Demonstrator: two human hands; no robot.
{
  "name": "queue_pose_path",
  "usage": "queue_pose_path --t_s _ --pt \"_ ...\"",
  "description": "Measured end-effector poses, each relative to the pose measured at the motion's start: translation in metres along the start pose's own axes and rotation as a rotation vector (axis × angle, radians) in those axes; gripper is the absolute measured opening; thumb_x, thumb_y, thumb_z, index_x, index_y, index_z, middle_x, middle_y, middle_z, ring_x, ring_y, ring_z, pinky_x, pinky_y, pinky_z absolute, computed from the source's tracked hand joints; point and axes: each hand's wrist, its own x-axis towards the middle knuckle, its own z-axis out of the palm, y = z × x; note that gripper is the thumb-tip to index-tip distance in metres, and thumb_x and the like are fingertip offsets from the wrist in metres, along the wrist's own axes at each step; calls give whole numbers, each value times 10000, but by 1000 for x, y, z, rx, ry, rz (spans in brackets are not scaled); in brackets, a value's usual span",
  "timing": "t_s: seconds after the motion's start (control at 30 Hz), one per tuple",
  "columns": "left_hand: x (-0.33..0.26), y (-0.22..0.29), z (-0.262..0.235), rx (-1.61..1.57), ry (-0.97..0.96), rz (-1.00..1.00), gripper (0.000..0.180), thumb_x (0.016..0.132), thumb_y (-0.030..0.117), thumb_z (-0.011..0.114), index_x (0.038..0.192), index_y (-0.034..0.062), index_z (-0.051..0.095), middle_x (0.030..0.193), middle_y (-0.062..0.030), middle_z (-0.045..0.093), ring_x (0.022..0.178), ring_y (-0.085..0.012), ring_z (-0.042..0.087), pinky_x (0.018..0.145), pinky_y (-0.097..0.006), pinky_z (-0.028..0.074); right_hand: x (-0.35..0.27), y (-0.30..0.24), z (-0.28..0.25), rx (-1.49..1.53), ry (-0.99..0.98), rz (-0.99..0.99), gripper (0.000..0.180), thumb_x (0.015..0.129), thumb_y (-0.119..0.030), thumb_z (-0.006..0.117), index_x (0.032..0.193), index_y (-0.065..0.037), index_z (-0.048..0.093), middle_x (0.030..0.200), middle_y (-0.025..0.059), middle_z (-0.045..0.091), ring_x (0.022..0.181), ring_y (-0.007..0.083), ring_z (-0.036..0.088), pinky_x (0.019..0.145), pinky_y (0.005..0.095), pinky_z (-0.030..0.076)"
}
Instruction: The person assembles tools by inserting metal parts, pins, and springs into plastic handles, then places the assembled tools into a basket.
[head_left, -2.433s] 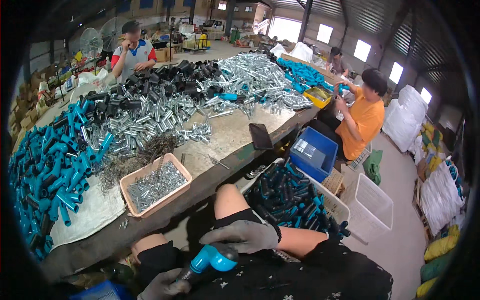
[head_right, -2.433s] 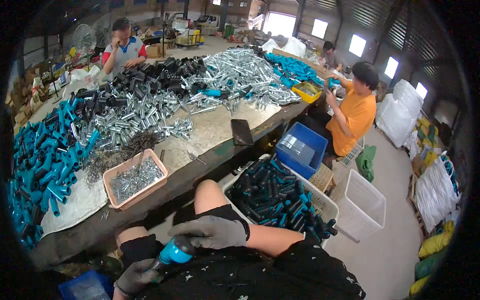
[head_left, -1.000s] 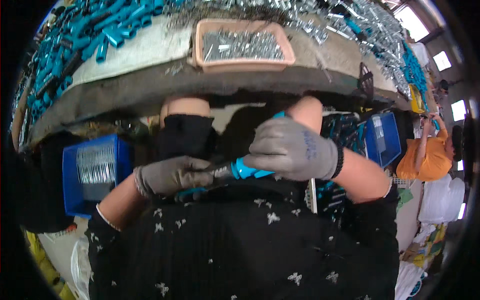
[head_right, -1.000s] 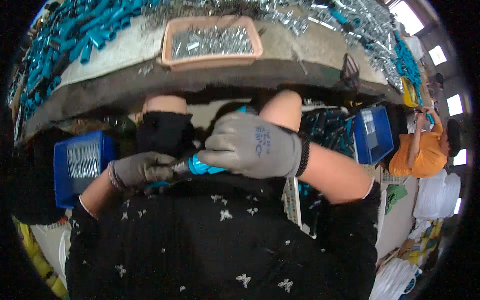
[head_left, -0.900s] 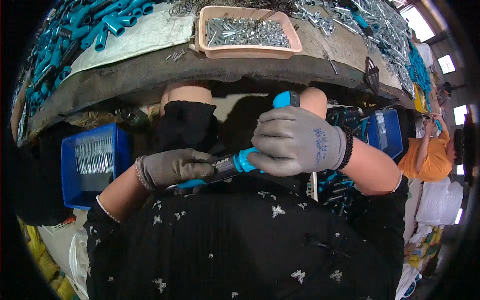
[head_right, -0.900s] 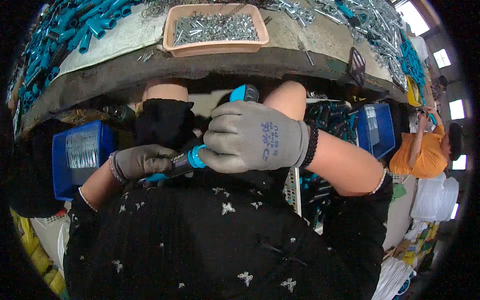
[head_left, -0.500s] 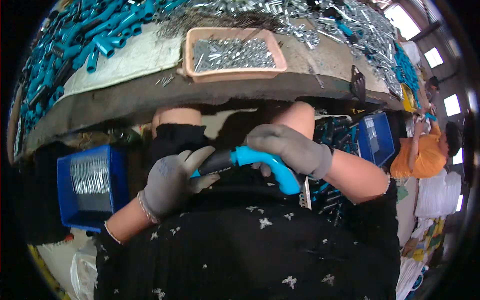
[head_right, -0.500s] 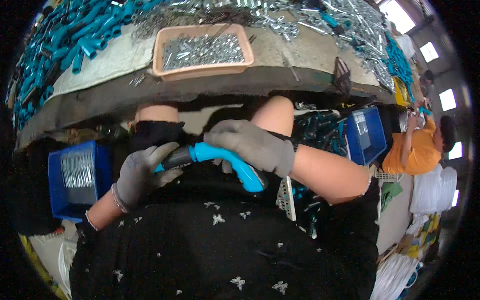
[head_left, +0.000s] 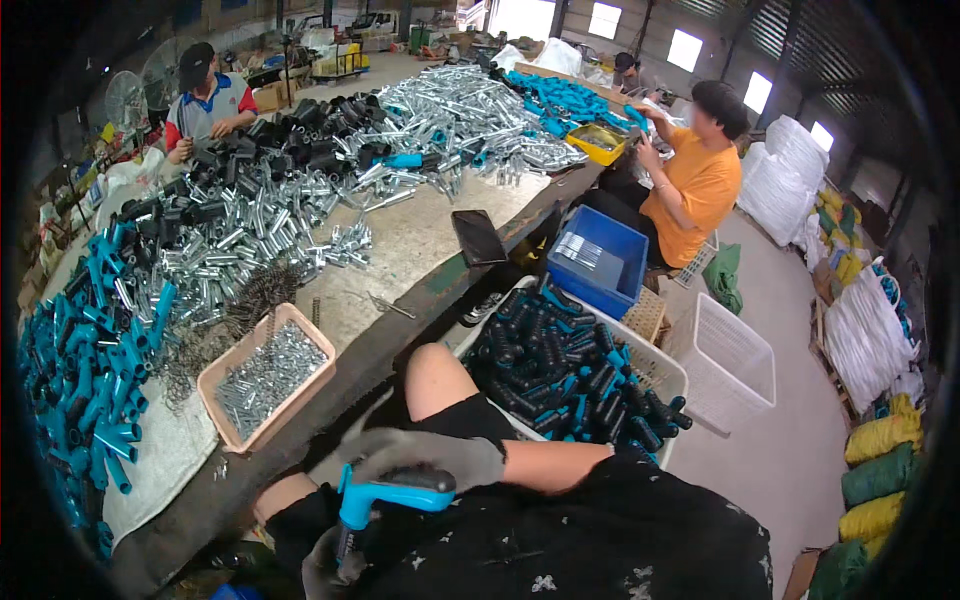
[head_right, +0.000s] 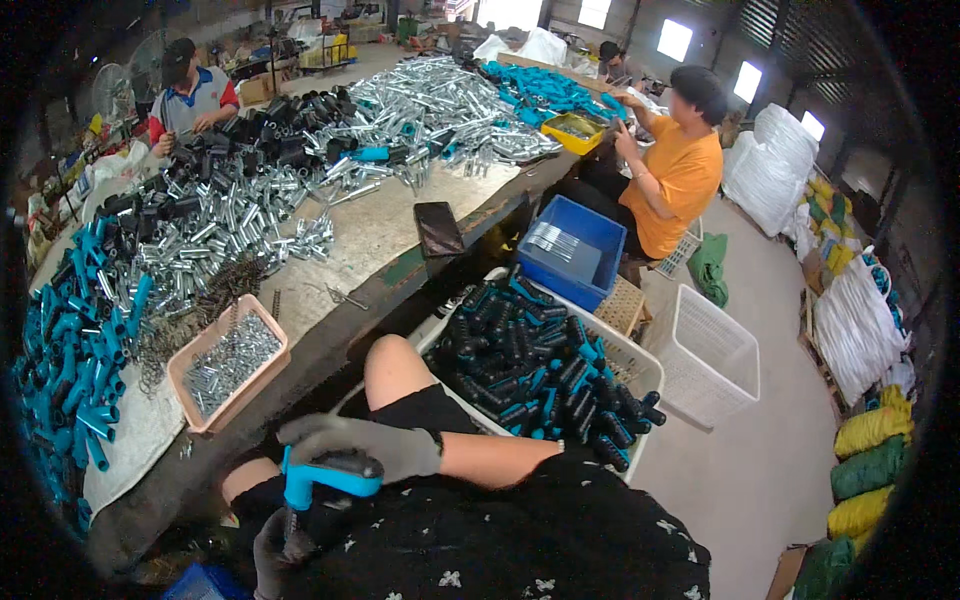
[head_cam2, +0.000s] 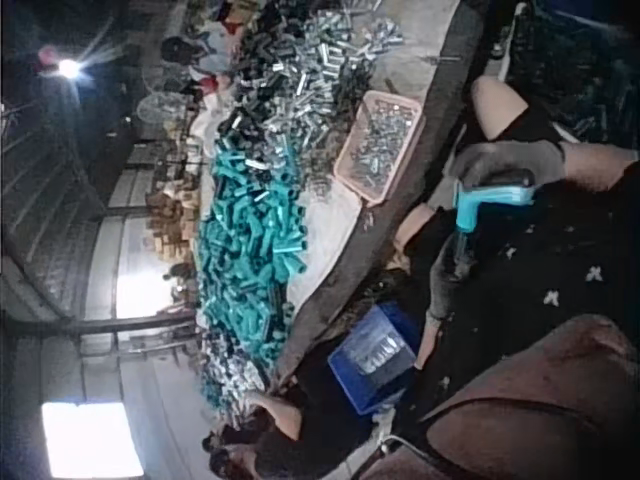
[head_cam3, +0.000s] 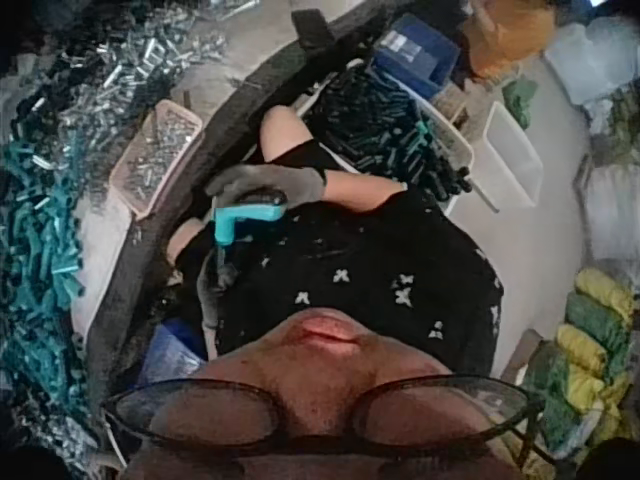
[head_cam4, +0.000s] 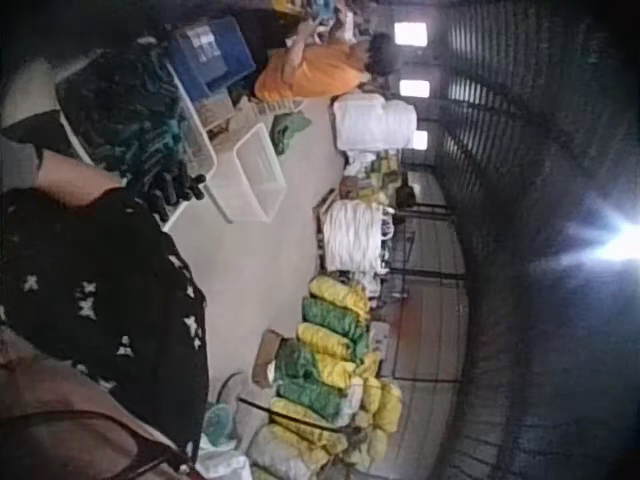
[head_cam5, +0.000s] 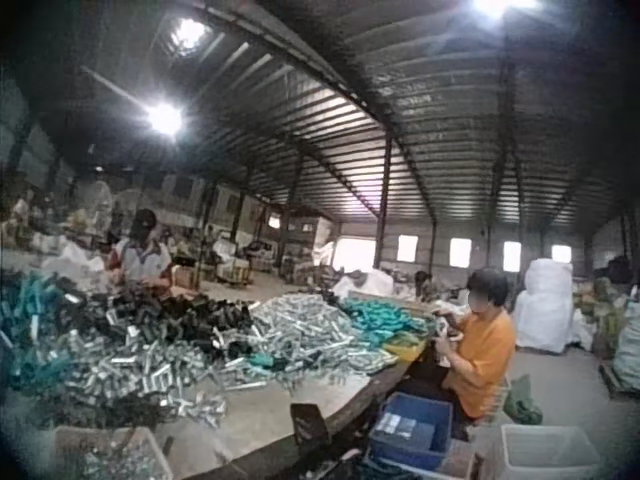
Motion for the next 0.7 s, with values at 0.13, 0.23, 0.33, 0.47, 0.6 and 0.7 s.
queue_pose_path --t_s 0.13,0.23,0.33,0.47,0.6,0.7 --pt "-4 34 -3 484 -175 178 506 832 217 754 1246 -35 605 1007 -88 713 922 -178 669 844 -347 535 -13 -8 -7 -112 -190 27 561 896 -42 687 1411 -75 467 1460 217 458 1341 353 481 1083 405 417" --pt "-5 40 7 398 -132 176 460 841 199 742 1231 -10 616 984 -102 718 909 -191 680 836 -345 537 -13 4 -6 -95 -159 -36 557 898 -54 686 1409 -72 466 1461 224 467 1345 369 479 1093 415 413" --pt "1 43 11 609 -24 382 435 832 194 744 1205 0 629 967 -122 721 899 -202 695 824 -340 543 -14 1 -2 -104 -116 45 564 885 -29 693 1403 -65 474 1461 226 468 1349 360 478 1100 417 412" --pt "0 52 14 978 62 530 410 820 158 739 1185 -1 639 965 -142 720 896 -210 704 801 -346 551 -8 -7 13 -461 53 213 610 964 -245 645 1469 -24 384 1012 245 636 955 369 658 812 409 513" --pt "7 27 -4 619 -110 330 411 929 164 607 1307 8 570 1079 -106 681 910 -209 657 785 -334 533 -3 -20 24 -731 88 480 768 960 -457 602 1524 -44 286 641 183 545 599 369 594 571 421 446" --pt "8 7 -18 130 -209 64 373 1063 160 450 1400 16 516 1190 -92 638 934 -190 610 798 -291 506 -3 -23 8 -702 -95 408 755 926 -372 645 1512 -45 300 780 203 604 749 390 626 673 466 484"
